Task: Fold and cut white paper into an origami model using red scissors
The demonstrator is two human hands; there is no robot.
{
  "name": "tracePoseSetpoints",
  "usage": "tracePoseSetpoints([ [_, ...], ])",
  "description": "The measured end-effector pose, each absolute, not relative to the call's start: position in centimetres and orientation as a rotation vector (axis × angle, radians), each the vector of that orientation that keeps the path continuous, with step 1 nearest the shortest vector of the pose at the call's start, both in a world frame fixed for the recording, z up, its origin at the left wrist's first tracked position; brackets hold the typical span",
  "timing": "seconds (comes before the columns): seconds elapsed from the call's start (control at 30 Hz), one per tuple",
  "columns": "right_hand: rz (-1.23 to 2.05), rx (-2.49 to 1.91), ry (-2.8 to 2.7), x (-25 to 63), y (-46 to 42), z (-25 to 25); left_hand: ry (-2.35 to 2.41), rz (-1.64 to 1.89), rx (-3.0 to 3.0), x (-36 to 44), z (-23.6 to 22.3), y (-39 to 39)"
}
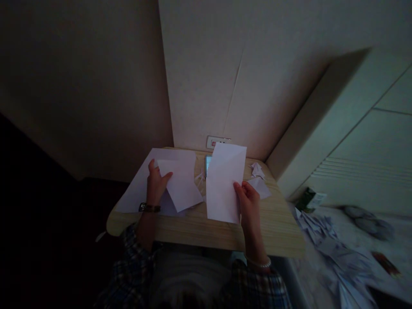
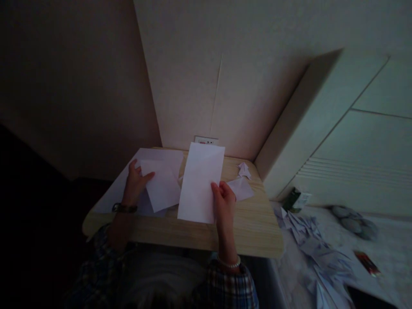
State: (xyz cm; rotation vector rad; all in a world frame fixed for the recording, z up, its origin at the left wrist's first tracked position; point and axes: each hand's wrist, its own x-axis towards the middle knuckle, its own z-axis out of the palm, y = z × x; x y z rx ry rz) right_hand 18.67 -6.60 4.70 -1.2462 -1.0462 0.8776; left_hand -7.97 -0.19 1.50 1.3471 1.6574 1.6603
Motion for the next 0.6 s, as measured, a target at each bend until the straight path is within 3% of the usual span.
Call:
tracePoseSetpoints([
  [0.2,0.853,-1.276,-1.090,18.4,-6.8,5.2,1.918,1.624,1.572,-6.8,3.8,-2.1],
  [0.47,0.859,-1.205,-1.129,17.4,-7.4,6.1,1.194,1.309,1.450,-2.3,8.5,-5.6],
  [0.6,0.855,-1.183,-1.199,16.9,-8.0,6.8,1.183,1.362,1.313,-1.5,8.8,-5.9],
])
